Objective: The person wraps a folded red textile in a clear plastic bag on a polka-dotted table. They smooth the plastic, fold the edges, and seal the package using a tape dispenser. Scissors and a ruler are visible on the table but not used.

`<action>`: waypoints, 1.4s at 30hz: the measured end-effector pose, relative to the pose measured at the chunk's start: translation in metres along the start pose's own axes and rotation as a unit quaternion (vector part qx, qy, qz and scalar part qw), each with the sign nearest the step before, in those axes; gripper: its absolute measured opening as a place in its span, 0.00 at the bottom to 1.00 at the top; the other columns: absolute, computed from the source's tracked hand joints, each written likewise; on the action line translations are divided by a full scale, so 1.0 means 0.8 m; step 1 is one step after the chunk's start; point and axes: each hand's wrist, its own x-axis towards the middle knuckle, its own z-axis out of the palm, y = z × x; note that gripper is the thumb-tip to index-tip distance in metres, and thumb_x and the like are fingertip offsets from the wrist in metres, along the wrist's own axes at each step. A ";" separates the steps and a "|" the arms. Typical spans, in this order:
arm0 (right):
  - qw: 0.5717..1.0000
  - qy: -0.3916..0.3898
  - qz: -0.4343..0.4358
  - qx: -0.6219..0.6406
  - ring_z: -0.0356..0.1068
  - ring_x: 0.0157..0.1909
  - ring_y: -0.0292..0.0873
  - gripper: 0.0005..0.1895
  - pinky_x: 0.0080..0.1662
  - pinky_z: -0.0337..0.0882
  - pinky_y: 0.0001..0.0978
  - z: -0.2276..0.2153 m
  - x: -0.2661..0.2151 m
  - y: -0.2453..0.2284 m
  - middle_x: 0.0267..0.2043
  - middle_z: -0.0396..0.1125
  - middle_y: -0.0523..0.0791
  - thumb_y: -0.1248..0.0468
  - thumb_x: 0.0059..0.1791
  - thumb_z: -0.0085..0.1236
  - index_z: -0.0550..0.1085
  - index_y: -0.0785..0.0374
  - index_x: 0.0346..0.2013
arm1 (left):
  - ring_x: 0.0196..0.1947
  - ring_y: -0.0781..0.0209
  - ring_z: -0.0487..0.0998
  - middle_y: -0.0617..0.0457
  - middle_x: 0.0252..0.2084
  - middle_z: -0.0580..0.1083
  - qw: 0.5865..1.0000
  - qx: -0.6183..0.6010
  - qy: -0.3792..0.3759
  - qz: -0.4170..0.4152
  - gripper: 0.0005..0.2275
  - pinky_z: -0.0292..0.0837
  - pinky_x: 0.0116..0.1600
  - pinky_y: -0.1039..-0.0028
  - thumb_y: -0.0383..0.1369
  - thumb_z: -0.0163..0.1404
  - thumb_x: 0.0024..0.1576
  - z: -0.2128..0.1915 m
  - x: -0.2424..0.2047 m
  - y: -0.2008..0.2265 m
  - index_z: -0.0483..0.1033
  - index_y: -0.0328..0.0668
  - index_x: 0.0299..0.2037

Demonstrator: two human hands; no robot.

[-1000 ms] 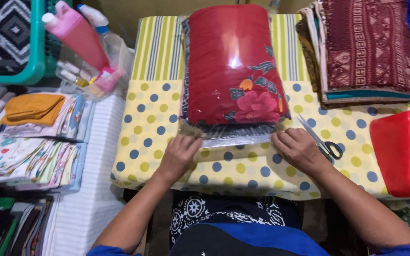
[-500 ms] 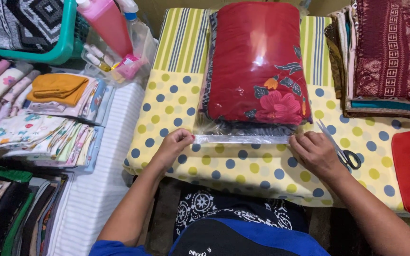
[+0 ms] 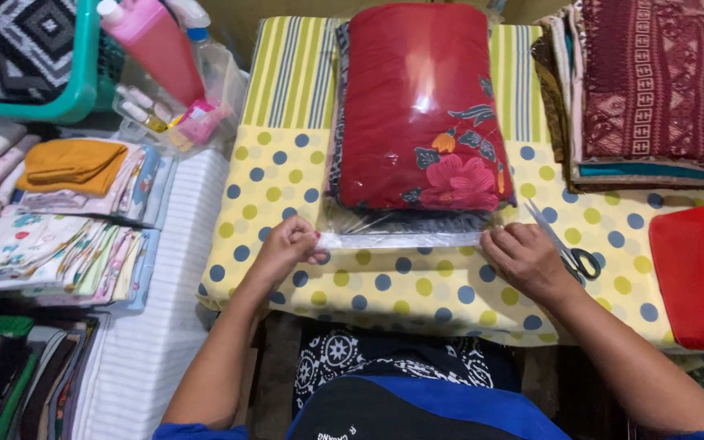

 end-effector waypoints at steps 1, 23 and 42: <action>1.000 -0.002 0.003 -0.003 0.67 0.38 0.51 0.07 0.37 0.69 0.40 -0.004 0.005 -0.001 0.36 0.66 0.49 0.65 0.53 0.51 0.76 0.64 0.41 | 0.29 0.56 0.82 0.39 0.35 0.75 1.000 0.001 -0.005 0.000 0.07 0.84 0.33 0.75 0.23 0.49 0.60 -0.001 -0.003 -0.001 0.68 0.26 0.45; 0.981 0.032 0.145 0.122 0.69 0.39 0.52 0.09 0.39 0.68 0.43 0.011 -0.009 -0.007 0.37 0.66 0.47 0.67 0.51 0.49 0.75 0.60 0.44 | 0.35 0.55 0.73 0.55 0.36 0.70 0.622 0.542 0.116 0.553 0.13 0.69 0.40 0.67 0.26 0.52 0.48 0.106 0.027 -0.038 0.75 0.48 0.43; 0.974 0.039 0.177 0.137 0.66 0.39 0.46 0.04 0.40 0.66 0.40 0.055 -0.025 0.012 0.38 0.63 0.42 0.65 0.50 0.55 0.76 0.50 0.37 | 0.30 0.51 0.66 0.47 0.45 0.67 0.564 0.548 0.111 0.608 0.14 0.61 0.31 0.63 0.30 0.50 0.55 0.100 0.057 -0.031 0.72 0.52 0.52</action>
